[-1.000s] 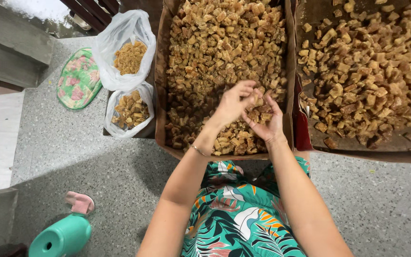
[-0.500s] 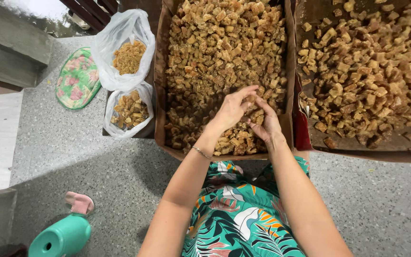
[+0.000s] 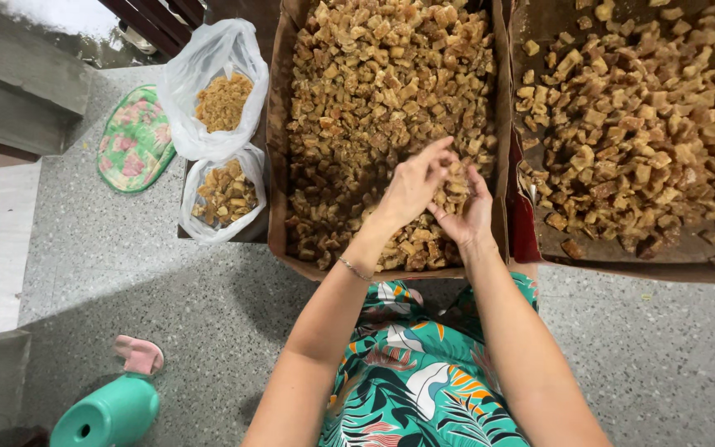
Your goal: The person sorts small, brown, cubed food items by hand, moving them between two large cardboard boxes. The person scoops handfuls of the items from one box and transfers them to the other, occasionally breaking up clumps. The task involves repetitive manual handling of the food items without the use of tools.
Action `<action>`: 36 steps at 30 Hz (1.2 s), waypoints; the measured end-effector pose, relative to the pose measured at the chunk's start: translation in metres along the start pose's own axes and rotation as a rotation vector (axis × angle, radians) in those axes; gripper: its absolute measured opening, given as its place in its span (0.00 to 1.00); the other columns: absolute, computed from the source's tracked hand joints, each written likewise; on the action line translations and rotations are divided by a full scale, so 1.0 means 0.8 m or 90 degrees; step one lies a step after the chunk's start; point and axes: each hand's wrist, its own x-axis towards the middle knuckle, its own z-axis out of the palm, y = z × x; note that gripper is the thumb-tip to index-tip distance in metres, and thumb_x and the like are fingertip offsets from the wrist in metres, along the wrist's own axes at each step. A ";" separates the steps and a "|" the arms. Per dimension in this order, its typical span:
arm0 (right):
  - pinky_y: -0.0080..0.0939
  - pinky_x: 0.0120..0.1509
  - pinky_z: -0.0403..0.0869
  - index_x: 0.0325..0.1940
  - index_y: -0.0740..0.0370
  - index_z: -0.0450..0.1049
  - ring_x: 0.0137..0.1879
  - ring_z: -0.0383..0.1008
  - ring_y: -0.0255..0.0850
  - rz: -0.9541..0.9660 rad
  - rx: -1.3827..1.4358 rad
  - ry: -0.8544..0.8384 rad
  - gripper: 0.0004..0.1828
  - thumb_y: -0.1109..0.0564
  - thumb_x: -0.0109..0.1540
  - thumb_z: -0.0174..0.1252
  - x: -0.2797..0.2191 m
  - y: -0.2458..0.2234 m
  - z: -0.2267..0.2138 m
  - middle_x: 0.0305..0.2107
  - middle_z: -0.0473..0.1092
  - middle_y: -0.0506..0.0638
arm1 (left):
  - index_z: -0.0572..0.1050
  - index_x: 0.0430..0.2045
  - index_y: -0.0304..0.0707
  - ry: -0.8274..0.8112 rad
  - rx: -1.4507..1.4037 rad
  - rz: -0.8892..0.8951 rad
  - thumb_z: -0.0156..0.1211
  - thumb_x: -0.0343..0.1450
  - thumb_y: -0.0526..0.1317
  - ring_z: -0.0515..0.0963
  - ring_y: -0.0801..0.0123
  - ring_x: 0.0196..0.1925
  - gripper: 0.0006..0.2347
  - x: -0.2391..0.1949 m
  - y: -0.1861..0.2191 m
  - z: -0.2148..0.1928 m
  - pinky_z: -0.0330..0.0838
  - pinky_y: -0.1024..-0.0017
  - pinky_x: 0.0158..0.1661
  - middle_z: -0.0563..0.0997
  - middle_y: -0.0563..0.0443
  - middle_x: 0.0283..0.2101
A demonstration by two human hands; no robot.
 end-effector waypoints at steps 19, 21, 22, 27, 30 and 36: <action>0.38 0.41 0.79 0.58 0.59 0.68 0.42 0.75 0.41 -0.309 -0.157 0.111 0.12 0.52 0.73 0.54 -0.053 -0.234 0.005 0.41 0.71 0.53 | 0.76 0.52 0.36 0.266 0.210 0.004 0.57 0.74 0.35 0.74 0.51 0.56 0.12 -0.093 -0.147 -0.012 0.68 0.58 0.59 0.81 0.41 0.52; 0.49 0.55 0.80 0.60 0.59 0.67 0.52 0.74 0.46 -0.413 -0.218 0.287 0.19 0.48 0.71 0.60 -0.067 -0.292 0.001 0.50 0.69 0.57 | 0.75 0.55 0.37 0.245 0.213 0.023 0.57 0.75 0.35 0.74 0.53 0.57 0.13 -0.073 -0.152 -0.013 0.67 0.58 0.60 0.80 0.41 0.54; 0.57 0.62 0.79 0.60 0.60 0.65 0.55 0.71 0.47 -0.434 -0.266 0.387 0.23 0.45 0.71 0.63 -0.069 -0.317 0.004 0.54 0.66 0.59 | 0.75 0.56 0.37 0.232 0.244 0.013 0.56 0.74 0.34 0.73 0.52 0.57 0.14 -0.061 -0.152 -0.009 0.67 0.58 0.59 0.78 0.40 0.56; 0.74 0.72 0.54 0.72 0.50 0.58 0.65 0.59 0.45 -0.348 -0.482 0.521 0.34 0.32 0.68 0.51 -0.093 -0.346 0.040 0.71 0.52 0.59 | 0.75 0.53 0.37 0.126 0.471 -0.070 0.62 0.69 0.39 0.67 0.49 0.56 0.17 -0.005 -0.119 -0.006 0.64 0.53 0.56 0.68 0.37 0.59; 0.66 0.68 0.66 0.71 0.50 0.53 0.64 0.64 0.45 -0.503 -0.450 0.428 0.33 0.41 0.67 0.56 -0.087 -0.304 0.054 0.67 0.53 0.58 | 0.77 0.51 0.39 0.049 0.558 -0.176 0.62 0.71 0.41 0.65 0.50 0.61 0.14 0.006 -0.097 -0.007 0.64 0.56 0.58 0.66 0.40 0.62; 0.45 0.44 0.83 0.56 0.61 0.66 0.40 0.78 0.44 -0.400 -0.261 0.057 0.13 0.70 0.68 0.54 -0.047 -0.157 0.047 0.39 0.73 0.55 | 0.80 0.53 0.47 0.090 0.231 -0.230 0.62 0.72 0.39 0.63 0.52 0.62 0.14 -0.011 -0.105 -0.020 0.57 0.54 0.63 0.69 0.46 0.58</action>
